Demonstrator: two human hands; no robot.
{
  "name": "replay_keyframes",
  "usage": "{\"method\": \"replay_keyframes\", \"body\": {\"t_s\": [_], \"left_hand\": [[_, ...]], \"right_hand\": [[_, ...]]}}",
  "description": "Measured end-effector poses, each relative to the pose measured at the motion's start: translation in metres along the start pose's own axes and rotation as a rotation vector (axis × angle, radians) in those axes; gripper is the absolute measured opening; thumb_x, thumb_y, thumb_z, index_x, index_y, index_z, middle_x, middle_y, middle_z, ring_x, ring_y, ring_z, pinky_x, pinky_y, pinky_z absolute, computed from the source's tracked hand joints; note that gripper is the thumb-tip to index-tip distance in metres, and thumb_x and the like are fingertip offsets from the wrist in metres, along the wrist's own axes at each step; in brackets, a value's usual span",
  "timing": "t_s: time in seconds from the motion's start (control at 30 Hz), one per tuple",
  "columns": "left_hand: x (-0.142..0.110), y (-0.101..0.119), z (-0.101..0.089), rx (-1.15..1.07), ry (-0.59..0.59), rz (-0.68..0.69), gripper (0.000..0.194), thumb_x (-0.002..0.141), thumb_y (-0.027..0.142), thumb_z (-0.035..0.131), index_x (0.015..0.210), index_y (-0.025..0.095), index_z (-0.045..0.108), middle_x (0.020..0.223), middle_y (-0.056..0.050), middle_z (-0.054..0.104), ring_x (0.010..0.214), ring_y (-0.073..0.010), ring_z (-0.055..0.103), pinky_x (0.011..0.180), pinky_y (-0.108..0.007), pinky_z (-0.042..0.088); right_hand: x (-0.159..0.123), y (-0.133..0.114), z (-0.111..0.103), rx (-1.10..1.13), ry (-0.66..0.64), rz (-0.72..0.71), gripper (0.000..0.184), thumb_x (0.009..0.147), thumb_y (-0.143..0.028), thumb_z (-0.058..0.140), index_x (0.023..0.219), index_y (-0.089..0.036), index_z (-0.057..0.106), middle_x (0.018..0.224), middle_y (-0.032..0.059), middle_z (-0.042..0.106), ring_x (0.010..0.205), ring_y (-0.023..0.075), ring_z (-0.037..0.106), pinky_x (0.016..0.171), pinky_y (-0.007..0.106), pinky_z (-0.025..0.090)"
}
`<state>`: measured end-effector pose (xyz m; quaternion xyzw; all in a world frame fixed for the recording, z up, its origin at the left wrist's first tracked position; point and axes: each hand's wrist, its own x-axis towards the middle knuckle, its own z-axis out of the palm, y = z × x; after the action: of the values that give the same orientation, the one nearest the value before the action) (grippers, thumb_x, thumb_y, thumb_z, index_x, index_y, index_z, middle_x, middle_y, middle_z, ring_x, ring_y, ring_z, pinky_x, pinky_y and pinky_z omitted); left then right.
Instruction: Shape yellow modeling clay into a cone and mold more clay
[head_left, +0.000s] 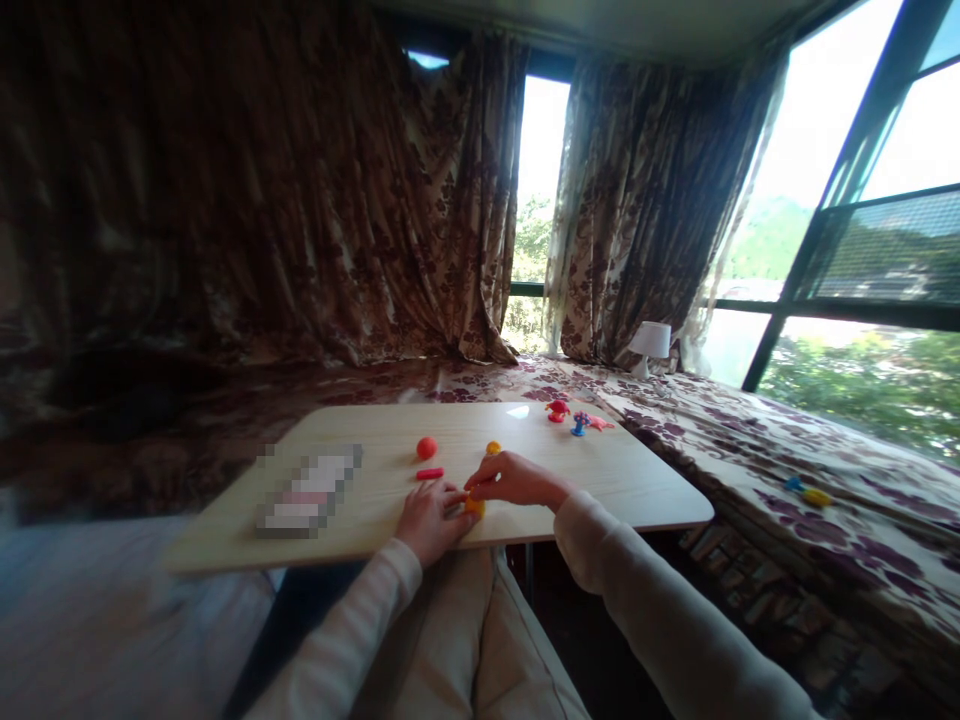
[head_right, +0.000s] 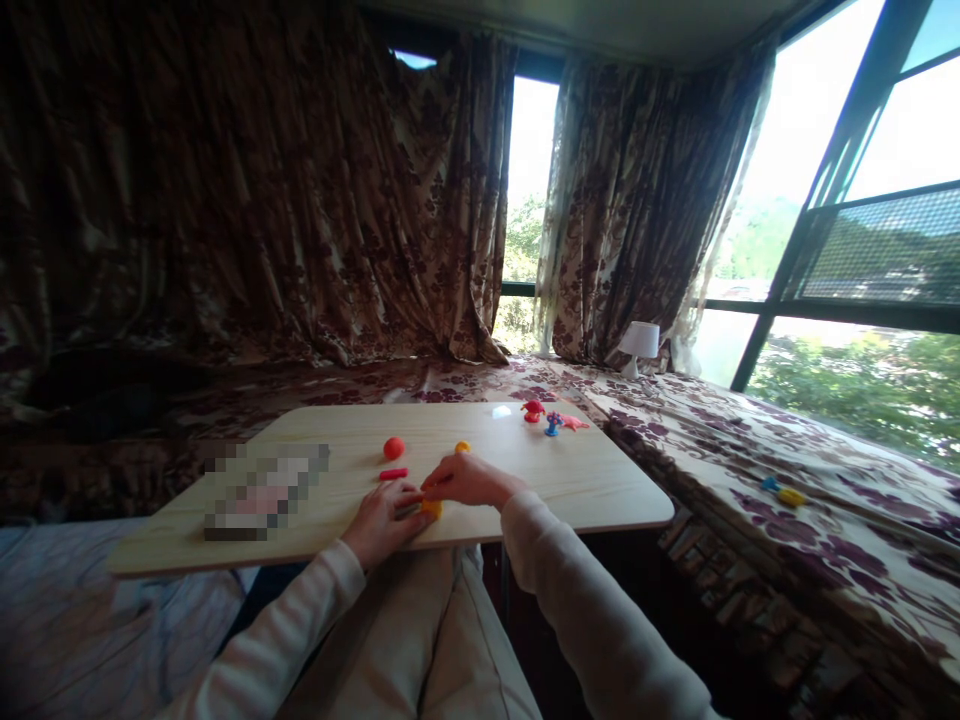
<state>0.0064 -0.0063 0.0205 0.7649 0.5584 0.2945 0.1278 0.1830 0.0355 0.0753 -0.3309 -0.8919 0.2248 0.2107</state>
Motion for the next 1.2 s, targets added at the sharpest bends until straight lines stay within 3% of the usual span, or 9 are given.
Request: {"method": "replay_keyframes", "body": {"t_s": [0.13, 0.27, 0.4, 0.5, 0.77, 1.2], "left_hand": [[0.000, -0.001, 0.002, 0.010, 0.008, -0.005, 0.028, 0.072, 0.039, 0.064, 0.094, 0.025, 0.074, 0.097, -0.005, 0.067, 0.102, -0.0250, 0.055, 0.090, -0.035, 0.041], [0.000, -0.001, 0.003, 0.012, 0.019, -0.005, 0.027, 0.072, 0.037, 0.065, 0.094, 0.024, 0.074, 0.098, -0.005, 0.067, 0.102, -0.0252, 0.056, 0.091, -0.036, 0.040], [0.000, -0.002, 0.004, 0.015, 0.022, -0.007, 0.027, 0.071, 0.034, 0.066, 0.094, 0.022, 0.073, 0.101, -0.006, 0.067, 0.106, -0.0262, 0.055, 0.093, -0.037, 0.040], [0.001, -0.001, 0.005, 0.017, 0.019, -0.005, 0.025, 0.071, 0.034, 0.066, 0.092, 0.022, 0.074, 0.103, -0.007, 0.067, 0.107, -0.0261, 0.054, 0.093, -0.037, 0.040], [0.000, -0.001, 0.004, 0.013, 0.019, -0.008, 0.028, 0.071, 0.038, 0.066, 0.095, 0.024, 0.074, 0.102, -0.006, 0.068, 0.107, -0.0269, 0.055, 0.092, -0.037, 0.041], [-0.001, 0.001, 0.003, 0.018, 0.011, -0.001, 0.028, 0.072, 0.039, 0.065, 0.093, 0.022, 0.074, 0.100, -0.006, 0.067, 0.102, -0.0251, 0.056, 0.091, -0.036, 0.040]], "right_hand": [[-0.001, -0.011, -0.009, -0.086, 0.052, -0.005, 0.026, 0.088, -0.021, 0.051, 0.099, -0.018, 0.074, 0.086, 0.0040, 0.068, 0.075, 0.0141, 0.060, 0.071, 0.024, 0.046], [-0.016, -0.024, -0.007, -0.247, 0.082, -0.028, 0.044, 0.078, -0.003, 0.047, 0.113, -0.021, 0.067, 0.094, 0.0074, 0.064, 0.085, 0.0179, 0.057, 0.076, 0.029, 0.042], [-0.030, -0.026, 0.003, -0.508, 0.044, -0.124, 0.050, 0.077, -0.001, 0.045, 0.118, -0.023, 0.064, 0.091, 0.0070, 0.061, 0.088, 0.0190, 0.054, 0.072, 0.028, 0.040], [-0.033, -0.025, 0.008, -0.582, 0.033, -0.122, 0.048, 0.078, -0.003, 0.045, 0.117, -0.024, 0.064, 0.091, 0.0064, 0.060, 0.085, 0.0187, 0.052, 0.069, 0.028, 0.038], [-0.039, -0.023, 0.008, -0.621, 0.018, -0.043, 0.062, 0.077, -0.003, 0.042, 0.136, -0.022, 0.045, 0.093, 0.0057, 0.062, 0.086, 0.0199, 0.051, 0.069, 0.030, 0.036], [-0.043, -0.019, 0.015, -0.612, -0.027, -0.007, 0.065, 0.075, -0.002, 0.044, 0.137, -0.025, 0.044, 0.088, 0.0052, 0.064, 0.081, 0.0192, 0.053, 0.067, 0.028, 0.037]]}}
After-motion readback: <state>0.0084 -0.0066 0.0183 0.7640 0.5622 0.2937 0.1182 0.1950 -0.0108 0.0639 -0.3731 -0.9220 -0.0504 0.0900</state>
